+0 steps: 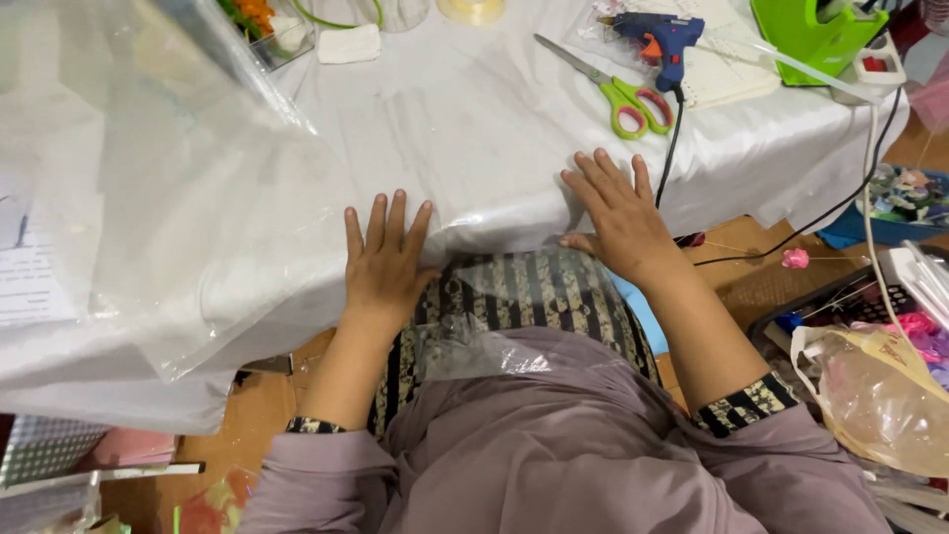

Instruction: The person wraps a white cylindrical object with clear plastic film and secures it with a cream-colored ribbon. They then use a hot glue gun to apply adhesive to the ribbon and press it onto the cylinder. The person handles the cylinder, plastic film, ribbon, and glue gun throughout the process.

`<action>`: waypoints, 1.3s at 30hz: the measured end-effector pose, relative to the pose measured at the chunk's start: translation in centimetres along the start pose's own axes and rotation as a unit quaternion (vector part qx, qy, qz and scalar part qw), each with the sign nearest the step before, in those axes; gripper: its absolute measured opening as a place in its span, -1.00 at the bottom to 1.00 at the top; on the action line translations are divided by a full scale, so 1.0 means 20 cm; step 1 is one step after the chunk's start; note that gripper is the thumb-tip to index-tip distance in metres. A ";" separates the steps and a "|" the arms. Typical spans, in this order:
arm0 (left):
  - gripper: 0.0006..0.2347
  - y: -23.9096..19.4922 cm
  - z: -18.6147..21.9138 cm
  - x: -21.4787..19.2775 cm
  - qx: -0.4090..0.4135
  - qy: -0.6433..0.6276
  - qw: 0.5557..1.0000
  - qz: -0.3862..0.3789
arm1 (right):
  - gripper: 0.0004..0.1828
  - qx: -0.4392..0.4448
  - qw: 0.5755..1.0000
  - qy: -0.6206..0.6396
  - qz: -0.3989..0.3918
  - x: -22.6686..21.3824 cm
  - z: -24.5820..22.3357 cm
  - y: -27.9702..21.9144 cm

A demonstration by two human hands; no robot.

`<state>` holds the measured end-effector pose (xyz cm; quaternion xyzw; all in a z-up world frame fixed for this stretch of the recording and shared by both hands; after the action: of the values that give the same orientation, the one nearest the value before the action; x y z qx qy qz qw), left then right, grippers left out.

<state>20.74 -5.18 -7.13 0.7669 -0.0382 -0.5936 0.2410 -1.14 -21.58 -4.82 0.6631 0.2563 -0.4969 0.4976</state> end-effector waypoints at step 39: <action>-0.19 -0.02 0.03 -0.15 -0.022 -0.054 0.995 0.085 | -0.64 0.346 0.767 0.501 0.205 0.08 0.39 -0.24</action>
<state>19.19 -4.07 -4.69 0.7220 -0.1036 -0.6123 0.3050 -7.68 -27.08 -8.31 0.9818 0.1379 -0.0360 0.1252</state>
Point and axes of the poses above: each hand's wrist, its own y-axis towards the middle knuckle, its own x-axis out of the palm, z = x × y, the point moved 10 cm from there along y, towards the middle knuckle, and after that the axes turned 6 degrees about -x, right-handed, at the moved point
